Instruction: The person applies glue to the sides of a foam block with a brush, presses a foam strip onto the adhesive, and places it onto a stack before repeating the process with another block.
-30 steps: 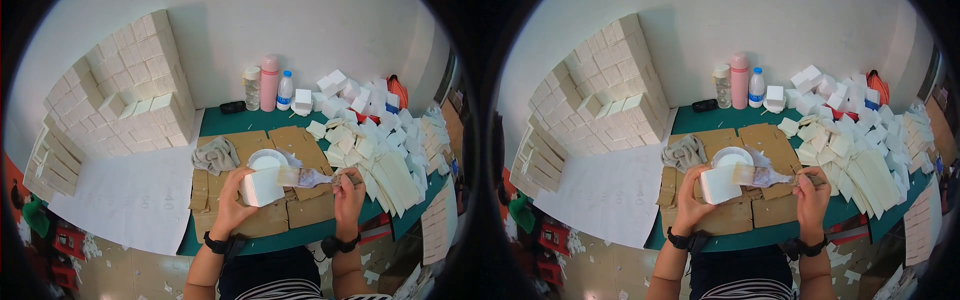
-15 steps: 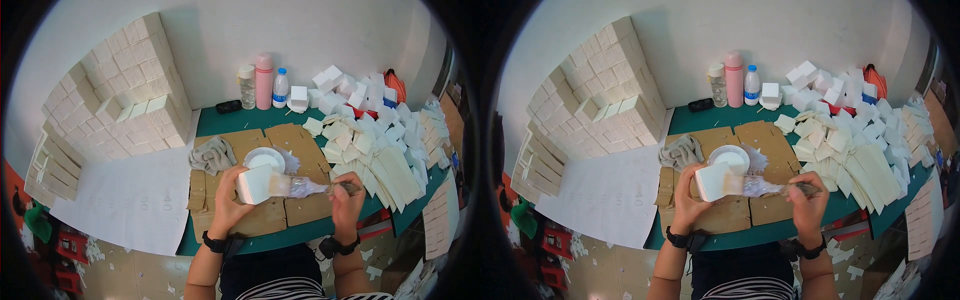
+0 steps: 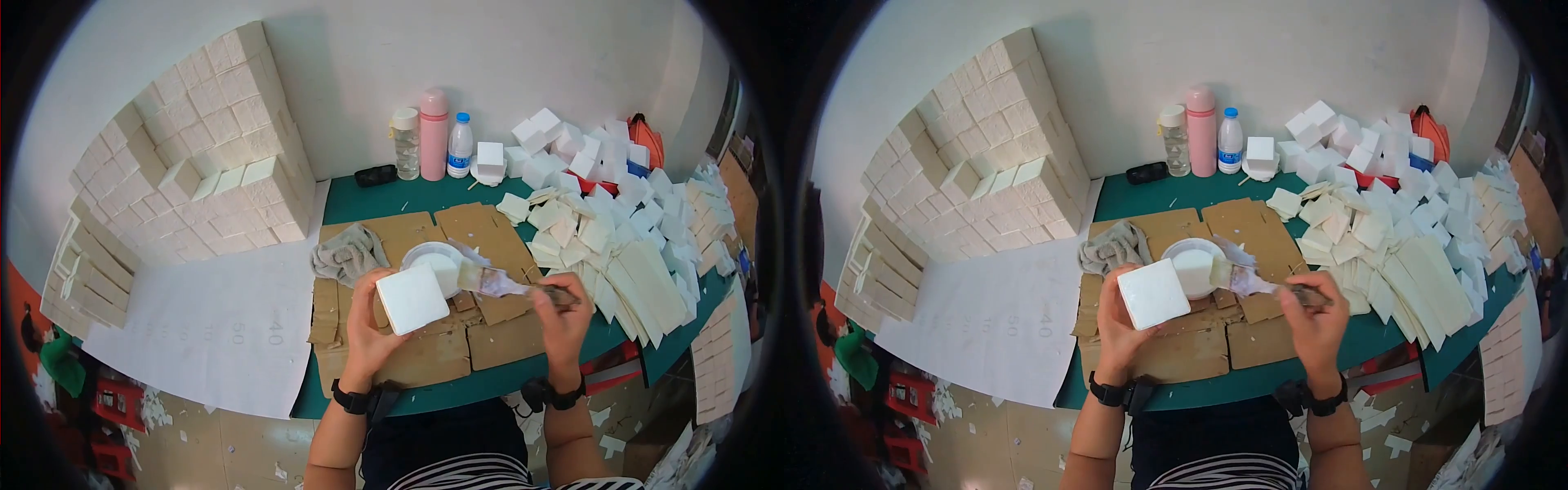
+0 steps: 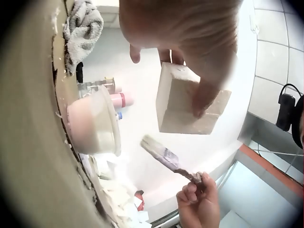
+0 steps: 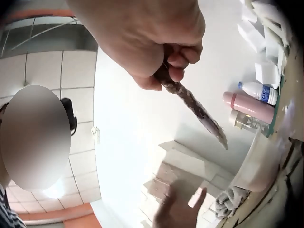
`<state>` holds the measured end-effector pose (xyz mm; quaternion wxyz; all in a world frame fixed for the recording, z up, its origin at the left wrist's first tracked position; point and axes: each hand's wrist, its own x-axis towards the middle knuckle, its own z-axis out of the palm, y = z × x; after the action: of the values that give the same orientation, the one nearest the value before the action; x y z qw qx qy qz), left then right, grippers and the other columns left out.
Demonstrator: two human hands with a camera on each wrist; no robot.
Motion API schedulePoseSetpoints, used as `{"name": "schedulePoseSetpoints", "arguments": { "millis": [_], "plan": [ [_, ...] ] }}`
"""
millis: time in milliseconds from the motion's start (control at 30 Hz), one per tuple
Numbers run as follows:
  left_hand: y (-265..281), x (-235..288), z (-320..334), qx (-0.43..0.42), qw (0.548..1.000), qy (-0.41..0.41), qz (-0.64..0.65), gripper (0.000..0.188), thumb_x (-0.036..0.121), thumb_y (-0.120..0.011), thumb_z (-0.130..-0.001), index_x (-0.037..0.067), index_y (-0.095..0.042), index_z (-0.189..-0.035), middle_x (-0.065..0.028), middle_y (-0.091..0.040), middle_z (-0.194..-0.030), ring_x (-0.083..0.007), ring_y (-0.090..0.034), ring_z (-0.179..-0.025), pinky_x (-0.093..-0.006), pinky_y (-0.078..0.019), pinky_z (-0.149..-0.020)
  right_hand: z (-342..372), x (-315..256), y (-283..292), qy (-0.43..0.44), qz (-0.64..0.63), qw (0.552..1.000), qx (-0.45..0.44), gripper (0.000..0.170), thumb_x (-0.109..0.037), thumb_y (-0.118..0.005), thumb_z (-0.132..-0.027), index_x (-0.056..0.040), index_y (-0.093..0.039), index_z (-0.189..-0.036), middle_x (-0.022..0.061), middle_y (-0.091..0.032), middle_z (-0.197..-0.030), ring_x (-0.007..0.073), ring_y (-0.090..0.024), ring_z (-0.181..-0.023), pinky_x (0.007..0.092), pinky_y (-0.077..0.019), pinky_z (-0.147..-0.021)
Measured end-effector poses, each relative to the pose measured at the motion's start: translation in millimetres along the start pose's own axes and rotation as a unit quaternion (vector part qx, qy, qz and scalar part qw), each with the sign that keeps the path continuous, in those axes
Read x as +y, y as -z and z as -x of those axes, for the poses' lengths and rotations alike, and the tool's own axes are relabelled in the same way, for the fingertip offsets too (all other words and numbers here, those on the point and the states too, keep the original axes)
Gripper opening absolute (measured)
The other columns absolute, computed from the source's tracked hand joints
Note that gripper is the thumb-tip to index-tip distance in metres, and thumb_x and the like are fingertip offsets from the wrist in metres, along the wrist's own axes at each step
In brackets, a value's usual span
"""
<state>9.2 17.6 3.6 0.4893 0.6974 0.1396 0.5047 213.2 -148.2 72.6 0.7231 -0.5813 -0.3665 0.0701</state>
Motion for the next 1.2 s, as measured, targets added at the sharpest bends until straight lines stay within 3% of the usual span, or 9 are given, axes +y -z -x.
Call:
{"name": "schedulePoseSetpoints", "arguments": {
  "millis": [133, 233, 367, 533, 633, 667, 800, 900, 1200],
  "plan": [
    [-0.3, -0.8, 2.8, 0.012, 0.999, 0.019, 0.043, 0.083, 0.014, -0.085, -0.061, 0.005, -0.042, -0.132, -0.0106, -0.047, -0.131, -0.0247, -0.046, -0.123, -0.0376, -0.0358, -0.105, 0.1, 12.3, -21.5, 0.022, 0.107, 0.986, -0.13, 0.014, -0.005, -0.07, -0.081, 0.0003, -0.062, -0.091, -0.0001, -0.061, -0.079, 0.0068, -0.057, -0.067, 0.0205, -0.0426, -0.06],
    [-3.0, 2.6, 4.9, 0.025, 0.996, 0.043, 0.068, 0.086, 0.015, -0.084, -0.063, 0.004, -0.039, -0.136, -0.0109, -0.046, -0.133, -0.0251, -0.044, -0.126, -0.0382, -0.0349, -0.106, -7.1, 16.3, -37.0, 0.183, 0.217, 0.929, -0.239, 0.015, -0.003, -0.071, -0.08, 0.0, -0.064, -0.094, 0.0006, -0.063, -0.082, 0.0072, -0.058, -0.069, 0.0214, -0.0431, -0.06],
    [-1.6, 12.6, 2.0, 0.045, 0.993, 0.066, 0.085, 0.091, 0.021, -0.083, -0.068, 0.003, -0.033, -0.142, -0.0111, -0.044, -0.136, -0.0247, -0.044, -0.127, -0.0383, -0.0361, -0.106, -4.0, 15.9, -36.6, 0.068, 0.148, 0.961, -0.222, 0.015, 0.0, -0.07, -0.08, 0.0, -0.065, -0.094, 0.0034, -0.064, -0.083, 0.0097, -0.06, -0.07, 0.0225, -0.0456, -0.062],
    [3.4, 0.8, 3.2, 0.1, 0.973, 0.1, 0.185, 0.09, 0.026, -0.079, -0.074, 0.002, -0.029, -0.144, -0.0114, -0.044, -0.137, -0.0248, -0.045, -0.127, -0.0379, -0.0375, -0.105, -5.7, 17.4, -18.1, 0.038, 0.104, 0.979, -0.173, 0.015, 0.0, -0.07, -0.079, -0.0006, -0.065, -0.093, 0.0054, -0.065, -0.085, 0.0112, -0.062, -0.072, 0.0219, -0.047, -0.065],
    [6.1, -6.2, 3.5, 0.123, 0.945, 0.121, 0.277, 0.086, 0.028, -0.076, -0.076, 0.002, -0.029, -0.144, -0.0118, -0.045, -0.137, -0.0258, -0.045, -0.128, -0.0391, -0.0375, -0.106, -9.6, 15.5, -9.3, 0.19, 0.233, 0.9, -0.316, 0.013, -0.001, -0.07, -0.08, 0.0008, -0.065, -0.092, 0.006, -0.064, -0.085, 0.0115, -0.061, -0.073, 0.0217, -0.0474, -0.067],
    [6.5, -1.5, 0.6, 0.132, 0.929, 0.129, 0.32, 0.085, 0.029, -0.075, -0.077, 0.002, -0.029, -0.144, -0.0123, -0.045, -0.137, -0.0268, -0.045, -0.128, -0.0405, -0.0379, -0.106, -8.9, 14.4, -9.2, 0.191, 0.233, 0.899, -0.319, 0.013, -0.001, -0.07, -0.08, 0.0008, -0.065, -0.092, 0.006, -0.064, -0.085, 0.0115, -0.061, -0.073, 0.0217, -0.0474, -0.067],
    [11.3, -1.9, 0.1, 0.129, 0.886, 0.16, 0.415, 0.082, 0.034, -0.072, -0.079, 0.007, -0.029, -0.144, -0.0118, -0.044, -0.14, -0.0298, -0.045, -0.129, -0.0472, -0.0385, -0.107, 1.7, 13.8, -6.9, 0.097, 0.129, 0.945, -0.285, 0.013, -0.003, -0.069, -0.083, 0.0013, -0.063, -0.094, 0.005, -0.063, -0.085, 0.0107, -0.059, -0.072, 0.0221, -0.0466, -0.067],
    [12.0, 0.9, -1.5, 0.118, 0.867, 0.17, 0.454, 0.08, 0.034, -0.07, -0.081, 0.008, -0.029, -0.144, -0.012, -0.043, -0.141, -0.0313, -0.044, -0.129, -0.0505, -0.0384, -0.107, 3.5, 30.6, -11.3, -0.086, -0.031, 0.99, -0.107, 0.015, -0.003, -0.066, -0.085, 0.001, -0.061, -0.098, 0.0036, -0.061, -0.083, 0.0098, -0.056, -0.069, 0.0215, -0.0445, -0.064],
    [15.9, -1.6, -1.0, 0.157, 0.844, 0.174, 0.482, 0.072, 0.031, -0.066, -0.084, 0.01, -0.03, -0.144, -0.011, -0.043, -0.142, -0.0301, -0.044, -0.129, -0.0468, -0.0407, -0.106, 0.9, 57.2, -20.2, -0.184, -0.149, 0.971, -0.045, 0.012, -0.004, -0.062, -0.09, -0.0003, -0.06, -0.101, 0.0018, -0.058, -0.078, 0.0077, -0.051, -0.063, 0.0209, -0.0391, -0.056]
  ]
}}
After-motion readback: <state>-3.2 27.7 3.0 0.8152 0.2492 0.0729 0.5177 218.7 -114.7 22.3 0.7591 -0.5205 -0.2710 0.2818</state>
